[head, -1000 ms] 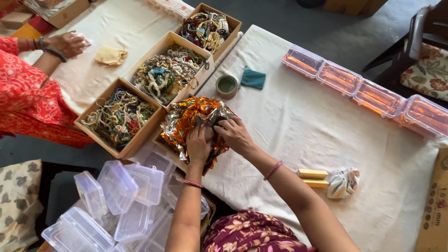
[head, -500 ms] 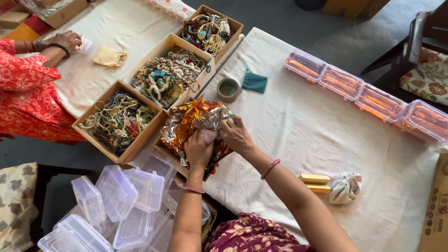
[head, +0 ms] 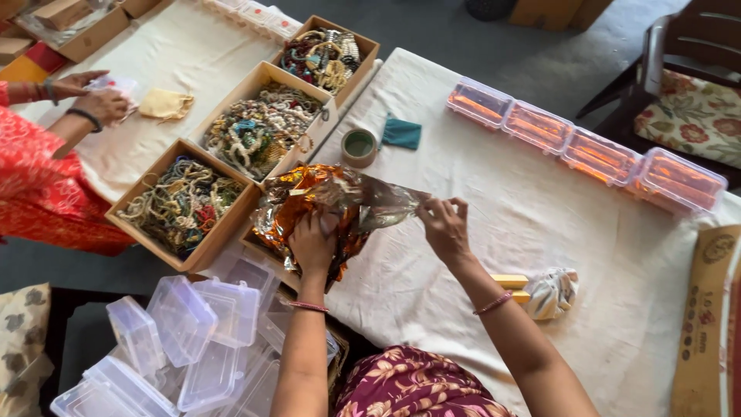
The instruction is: The person wraps a small wooden block in a sheet of gold foil and places it into a clear plastic container. They then pick up another wooden block and wipe it with a white cloth before wrapping it in foil as well.
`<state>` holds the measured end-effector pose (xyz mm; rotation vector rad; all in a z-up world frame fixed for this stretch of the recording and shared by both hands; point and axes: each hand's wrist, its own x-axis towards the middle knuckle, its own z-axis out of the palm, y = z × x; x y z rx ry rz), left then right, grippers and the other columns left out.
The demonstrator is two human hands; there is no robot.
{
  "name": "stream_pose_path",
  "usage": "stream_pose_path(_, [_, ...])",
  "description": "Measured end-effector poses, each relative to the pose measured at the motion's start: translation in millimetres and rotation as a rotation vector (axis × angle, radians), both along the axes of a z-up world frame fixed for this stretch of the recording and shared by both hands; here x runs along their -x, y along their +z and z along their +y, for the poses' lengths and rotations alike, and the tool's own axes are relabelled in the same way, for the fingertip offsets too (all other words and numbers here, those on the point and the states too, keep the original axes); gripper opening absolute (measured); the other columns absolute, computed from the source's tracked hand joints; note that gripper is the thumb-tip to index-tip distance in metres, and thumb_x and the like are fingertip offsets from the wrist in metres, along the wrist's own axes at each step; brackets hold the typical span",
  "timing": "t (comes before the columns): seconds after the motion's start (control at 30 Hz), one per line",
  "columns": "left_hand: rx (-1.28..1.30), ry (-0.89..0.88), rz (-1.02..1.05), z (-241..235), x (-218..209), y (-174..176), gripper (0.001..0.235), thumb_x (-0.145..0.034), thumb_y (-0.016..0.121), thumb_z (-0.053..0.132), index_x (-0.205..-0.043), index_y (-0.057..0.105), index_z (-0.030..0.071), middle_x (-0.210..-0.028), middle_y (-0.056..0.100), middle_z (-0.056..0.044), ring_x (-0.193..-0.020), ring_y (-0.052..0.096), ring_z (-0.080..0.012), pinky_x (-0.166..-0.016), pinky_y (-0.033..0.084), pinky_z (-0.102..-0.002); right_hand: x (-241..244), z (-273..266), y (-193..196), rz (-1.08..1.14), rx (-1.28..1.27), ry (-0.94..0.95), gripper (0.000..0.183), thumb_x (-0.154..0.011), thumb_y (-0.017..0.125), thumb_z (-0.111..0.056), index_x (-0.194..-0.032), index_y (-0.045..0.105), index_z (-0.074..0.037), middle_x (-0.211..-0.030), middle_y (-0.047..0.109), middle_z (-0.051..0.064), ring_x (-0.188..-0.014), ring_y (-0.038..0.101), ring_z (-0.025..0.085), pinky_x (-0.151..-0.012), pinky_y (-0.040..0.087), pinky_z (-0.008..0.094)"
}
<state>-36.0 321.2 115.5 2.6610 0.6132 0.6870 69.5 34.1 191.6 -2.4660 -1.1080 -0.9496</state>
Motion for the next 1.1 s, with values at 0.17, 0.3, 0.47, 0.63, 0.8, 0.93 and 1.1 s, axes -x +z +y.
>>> stream_pose_path(0.17, [-0.089,0.009,0.576,-8.3,-27.4,30.5,0.052,-0.077,0.084,0.034,-0.120,0.066,0.012,-0.123,0.063,-0.011,-0.118,0.058,-0.0276,-0.097,0.043,-0.051,21.1,-59.7,-2.8,0.103,-0.051,-0.084,0.005,-0.090,0.073,-0.009,-0.092,0.076,-0.012,-0.097,0.068,-0.001,-0.092,0.065,0.014,-0.094,0.038,0.039])
stream_pose_path(0.3, [-0.073,-0.073,0.076,-62.3,-38.9,64.4,0.022,-0.095,0.075,0.024,-0.112,0.071,0.010,-0.113,0.072,-0.008,-0.105,0.068,-0.0240,-0.091,0.051,-0.045,41.3,-99.8,-26.2,0.196,-0.066,-0.181,0.005,-0.089,0.071,-0.008,-0.087,0.075,-0.011,-0.099,0.072,0.001,-0.092,0.067,0.015,-0.093,0.037,0.040])
stream_pose_path(0.47, [-0.101,-0.757,-0.178,-165.6,-51.5,49.2,0.039,-0.097,0.068,0.024,-0.133,0.061,0.010,-0.142,0.060,-0.014,-0.133,0.055,-0.0278,-0.114,0.043,-0.042,60.9,-152.9,-81.6,0.368,0.035,-0.285,0.004,-0.086,0.066,-0.005,-0.088,0.069,-0.007,-0.106,0.074,0.009,-0.103,0.070,0.023,-0.118,0.034,0.049])
stream_pose_path(0.63, [-0.190,-1.010,0.079,-230.6,-67.0,5.7,0.052,-0.098,0.064,0.035,-0.146,0.052,0.019,-0.155,0.047,-0.007,-0.146,0.039,-0.0233,-0.119,0.028,-0.051,79.0,-197.1,-119.2,0.457,0.087,-0.264,0.008,-0.090,0.063,0.000,-0.096,0.065,-0.006,-0.120,0.070,0.012,-0.116,0.068,0.025,-0.124,0.034,0.046])
stream_pose_path(0.8, [-0.380,-1.182,0.439,-246.4,-72.7,-29.9,0.064,-0.088,0.068,0.032,-0.149,0.050,0.033,-0.164,0.038,-0.005,-0.151,0.030,-0.0238,-0.120,0.025,-0.047,99.4,-208.4,-74.3,0.804,-0.091,-0.199,0.054,-0.083,0.076,-0.020,-0.131,0.057,-0.003,-0.148,0.050,0.020,-0.121,0.056,0.037,-0.105,0.043,0.044])
stream_pose_path(0.93, [-0.268,-1.176,0.648,-239.5,-68.0,-16.7,0.074,-0.085,0.070,0.061,-0.149,0.045,0.033,-0.167,0.026,-0.009,-0.155,0.022,-0.0260,-0.124,0.019,-0.047,97.7,-219.5,-93.8,0.699,0.012,-0.241,0.101,-0.068,0.086,-0.027,-0.152,0.033,-0.004,-0.145,0.046,0.019,-0.130,0.048,0.036,-0.110,0.039,0.047])
stream_pose_path(1.1, [-0.197,-0.991,0.672,-234.4,-59.0,-27.7,0.106,-0.073,0.066,0.079,-0.158,0.032,0.025,-0.167,0.020,-0.009,-0.155,0.017,-0.0258,-0.125,0.014,-0.045,91.8,-217.2,-103.5,0.715,0.279,-0.440,0.088,-0.076,0.084,-0.029,-0.153,0.044,-0.014,-0.121,0.064,0.008,-0.116,0.057,0.027,-0.103,0.045,0.041])
